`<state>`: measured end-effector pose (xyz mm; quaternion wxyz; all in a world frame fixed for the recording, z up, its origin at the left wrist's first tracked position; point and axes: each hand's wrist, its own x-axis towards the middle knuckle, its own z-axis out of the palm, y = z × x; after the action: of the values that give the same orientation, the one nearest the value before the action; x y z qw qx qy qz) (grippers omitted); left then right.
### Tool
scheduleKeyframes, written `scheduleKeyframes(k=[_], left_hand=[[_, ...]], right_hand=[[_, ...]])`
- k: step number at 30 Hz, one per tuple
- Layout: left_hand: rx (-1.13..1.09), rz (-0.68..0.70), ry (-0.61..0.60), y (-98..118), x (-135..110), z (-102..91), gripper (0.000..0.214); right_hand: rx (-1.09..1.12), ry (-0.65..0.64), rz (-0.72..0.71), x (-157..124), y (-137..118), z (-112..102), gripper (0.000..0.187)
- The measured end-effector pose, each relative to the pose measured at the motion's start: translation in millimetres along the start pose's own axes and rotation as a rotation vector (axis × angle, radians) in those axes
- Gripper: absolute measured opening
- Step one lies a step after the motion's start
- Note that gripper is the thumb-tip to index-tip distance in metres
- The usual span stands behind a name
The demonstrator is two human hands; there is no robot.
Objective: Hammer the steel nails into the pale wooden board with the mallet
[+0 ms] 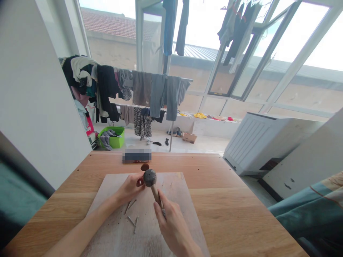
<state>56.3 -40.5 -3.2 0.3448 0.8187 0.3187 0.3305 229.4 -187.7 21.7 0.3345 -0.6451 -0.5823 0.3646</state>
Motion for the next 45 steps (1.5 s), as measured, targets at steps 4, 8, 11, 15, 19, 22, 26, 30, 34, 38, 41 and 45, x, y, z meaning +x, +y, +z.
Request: scheduleKeyframes(k=[4, 8, 11, 15, 19, 22, 26, 30, 34, 38, 41, 45], left_hand=[[0.113, -0.021, -0.099, 14, -4, -19.6, 0.030], [0.400, -0.144, -0.348, 41, -13, -43.9, 0.020], [0.555, -0.217, -0.492, 61, -17, -46.9, 0.020], [0.653, -0.218, -0.545, 76, -15, -41.2, 0.012], [0.674, -0.238, -0.549, 77, -14, -41.7, 0.007], [0.683, -0.246, -0.525, 75, -16, -41.0, 0.007], [0.655, -0.164, -0.465, 68, -16, -40.1, 0.006], [0.387, -0.137, -0.283, 45, -10, -48.7, 0.006], [0.047, -0.127, -0.051, 13, -5, -48.5, 0.014], [-0.020, -0.122, 0.014, -10, -7, -33.0, 0.019], [0.012, -0.101, 0.015, -18, -9, -24.8, 0.017], [0.017, -0.078, -0.007, -20, -11, -24.4, 0.015]], right_hand=[[0.034, 0.006, 0.016, -5, 4, -2, 0.053], [0.037, 0.031, 0.043, -20, 19, -3, 0.059], [-0.009, 0.037, 0.001, -29, 36, -3, 0.062], [-0.142, -0.007, -0.119, -32, 52, -7, 0.061], [-0.194, -0.047, -0.140, -31, 53, -11, 0.060], [-0.189, -0.051, -0.124, -32, 49, -12, 0.059], [-0.138, -0.065, -0.073, -33, 45, -12, 0.061], [-0.093, -0.025, -0.063, -33, 46, -10, 0.063], [-0.085, -0.006, -0.084, -32, 48, -9, 0.061], [-0.058, 0.004, -0.071, -32, 49, -8, 0.063], [-0.056, -0.051, -0.027, -33, 46, -10, 0.063], [-0.057, -0.065, -0.012, -33, 46, -11, 0.064]])
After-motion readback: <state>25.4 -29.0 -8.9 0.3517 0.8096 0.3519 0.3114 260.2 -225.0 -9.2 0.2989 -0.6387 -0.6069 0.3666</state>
